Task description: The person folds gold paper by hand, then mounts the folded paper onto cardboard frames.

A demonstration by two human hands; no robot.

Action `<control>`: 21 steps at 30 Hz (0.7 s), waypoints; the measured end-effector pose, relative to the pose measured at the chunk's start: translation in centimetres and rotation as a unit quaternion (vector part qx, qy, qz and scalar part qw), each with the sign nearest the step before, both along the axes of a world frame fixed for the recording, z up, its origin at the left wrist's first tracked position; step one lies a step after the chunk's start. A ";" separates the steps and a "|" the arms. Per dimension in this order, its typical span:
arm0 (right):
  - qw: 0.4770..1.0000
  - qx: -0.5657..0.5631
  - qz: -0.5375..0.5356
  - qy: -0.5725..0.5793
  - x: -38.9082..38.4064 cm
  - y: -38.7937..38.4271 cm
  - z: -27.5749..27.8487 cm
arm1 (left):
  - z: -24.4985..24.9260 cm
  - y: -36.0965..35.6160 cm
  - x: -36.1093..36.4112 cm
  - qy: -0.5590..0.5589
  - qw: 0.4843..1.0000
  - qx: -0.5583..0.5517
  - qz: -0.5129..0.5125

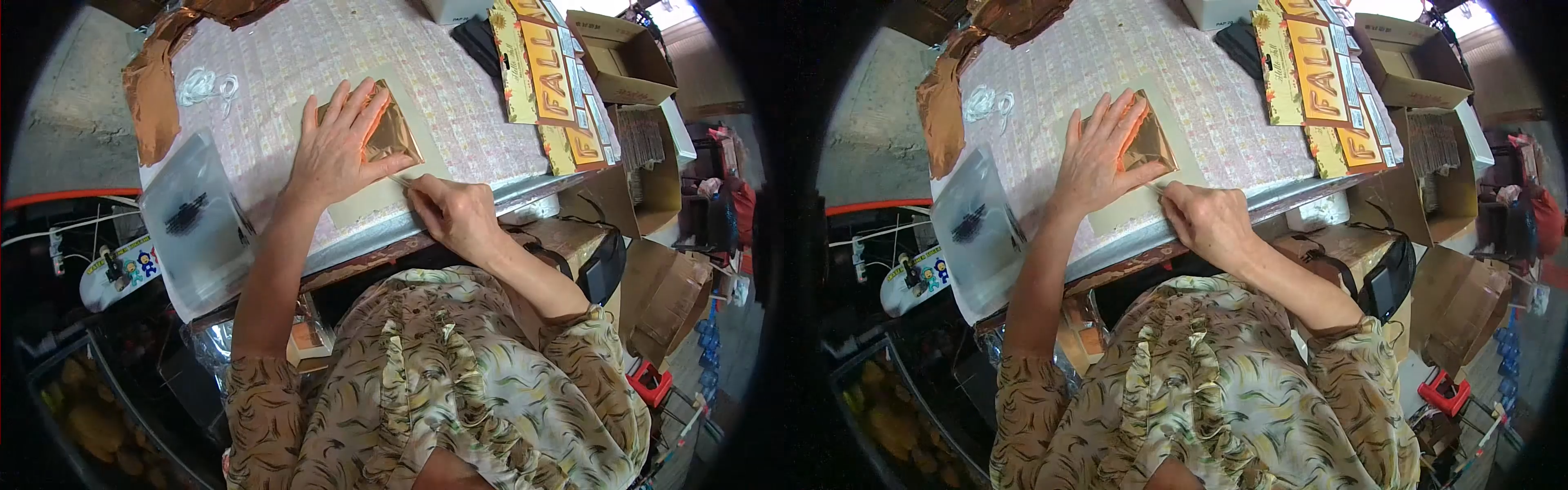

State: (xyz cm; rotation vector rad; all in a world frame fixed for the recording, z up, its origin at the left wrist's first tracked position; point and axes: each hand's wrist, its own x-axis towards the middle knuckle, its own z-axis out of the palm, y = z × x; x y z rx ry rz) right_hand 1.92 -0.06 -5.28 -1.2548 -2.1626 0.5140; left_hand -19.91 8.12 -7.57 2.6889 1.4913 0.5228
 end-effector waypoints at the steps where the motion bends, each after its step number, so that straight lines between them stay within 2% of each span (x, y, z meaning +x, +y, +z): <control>1: 0.999 0.029 0.010 -0.017 0.1 -0.1 -0.2 | 0.0 0.0 0.0 -0.001 1.000 0.000 0.001; 4: 0.997 0.045 0.013 -0.058 -0.1 -0.4 -0.4 | 0.2 0.0 0.0 0.008 1.000 -0.003 0.004; 21: 1.000 0.012 -0.017 -0.015 0.6 -0.1 0.1 | 0.5 0.0 -0.1 0.013 1.000 -0.012 -0.002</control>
